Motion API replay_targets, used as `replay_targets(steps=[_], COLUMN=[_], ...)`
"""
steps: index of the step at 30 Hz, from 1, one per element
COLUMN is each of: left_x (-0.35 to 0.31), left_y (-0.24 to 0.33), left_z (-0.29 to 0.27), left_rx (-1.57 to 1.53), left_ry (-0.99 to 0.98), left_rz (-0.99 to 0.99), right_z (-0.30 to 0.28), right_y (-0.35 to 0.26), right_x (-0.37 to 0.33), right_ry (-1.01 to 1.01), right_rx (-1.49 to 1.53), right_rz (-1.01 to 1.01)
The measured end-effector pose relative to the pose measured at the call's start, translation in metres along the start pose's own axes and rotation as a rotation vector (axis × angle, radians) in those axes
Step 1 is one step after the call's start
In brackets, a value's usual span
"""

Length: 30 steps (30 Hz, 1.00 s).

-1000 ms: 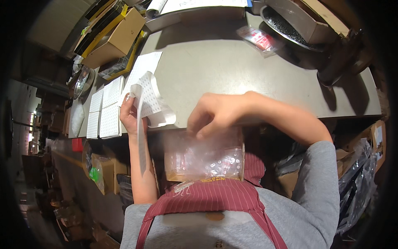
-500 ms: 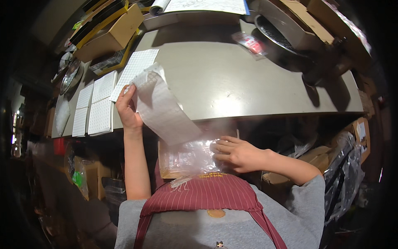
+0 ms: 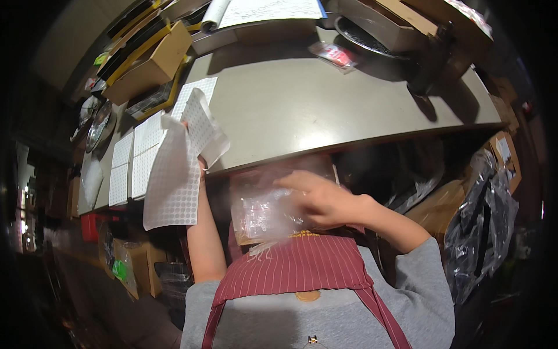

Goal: The person peels small circular stickers from a sheet and places them onto small clear plastic bags on a cluttered workbench. The person repeatedly picks up bags, applies a sticker, and sets them aside while handling sticker sheets and plastic bags.

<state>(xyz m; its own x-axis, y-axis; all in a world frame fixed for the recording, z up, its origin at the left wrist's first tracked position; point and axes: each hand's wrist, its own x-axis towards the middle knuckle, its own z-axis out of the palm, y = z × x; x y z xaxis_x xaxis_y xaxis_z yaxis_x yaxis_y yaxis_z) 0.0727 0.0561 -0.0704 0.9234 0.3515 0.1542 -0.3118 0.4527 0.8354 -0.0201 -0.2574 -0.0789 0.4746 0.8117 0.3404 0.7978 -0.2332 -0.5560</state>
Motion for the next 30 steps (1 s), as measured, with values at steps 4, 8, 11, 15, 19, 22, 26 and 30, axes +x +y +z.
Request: replay_targets(steps=[4,8,11,15,19,22,26,30], left_x=[-0.001,-0.005,-0.018,-0.023,-0.026,-0.028,-0.027,-0.027], left_y=[0.002,0.002,0.003,0.001,0.001,0.004,-0.001,-0.003], left_z=[-0.011,-0.001,0.018,0.017,0.017,0.018,0.014,0.012], left_rx=[-0.041,0.139,0.241,0.532,0.658,0.63,0.487,0.683], left_ry=[-0.006,-0.049,-0.091,-0.138,-0.167,-0.17,-0.152,-0.059], left_rz=[-0.009,0.057,0.053,0.071,0.185,0.12,0.049,0.072], right_z=[-0.014,-0.012,-0.033,-0.071,-0.088,-0.085,-0.073,-0.075], right_y=[-0.011,0.001,-0.003,-0.008,0.013,0.04,0.072,0.099], right_x=[-0.01,-0.028,-0.009,0.03,0.082,0.118,0.157,0.175], right_ry=[-0.009,-0.445,-0.052,0.314,0.343,0.229,0.026,-0.023], right_rx=[-0.173,-0.23,-0.231,0.077,0.038,-0.046,0.151,0.302], right_rz=[0.349,0.298,0.234,0.389,0.161,0.086,0.094,0.125])
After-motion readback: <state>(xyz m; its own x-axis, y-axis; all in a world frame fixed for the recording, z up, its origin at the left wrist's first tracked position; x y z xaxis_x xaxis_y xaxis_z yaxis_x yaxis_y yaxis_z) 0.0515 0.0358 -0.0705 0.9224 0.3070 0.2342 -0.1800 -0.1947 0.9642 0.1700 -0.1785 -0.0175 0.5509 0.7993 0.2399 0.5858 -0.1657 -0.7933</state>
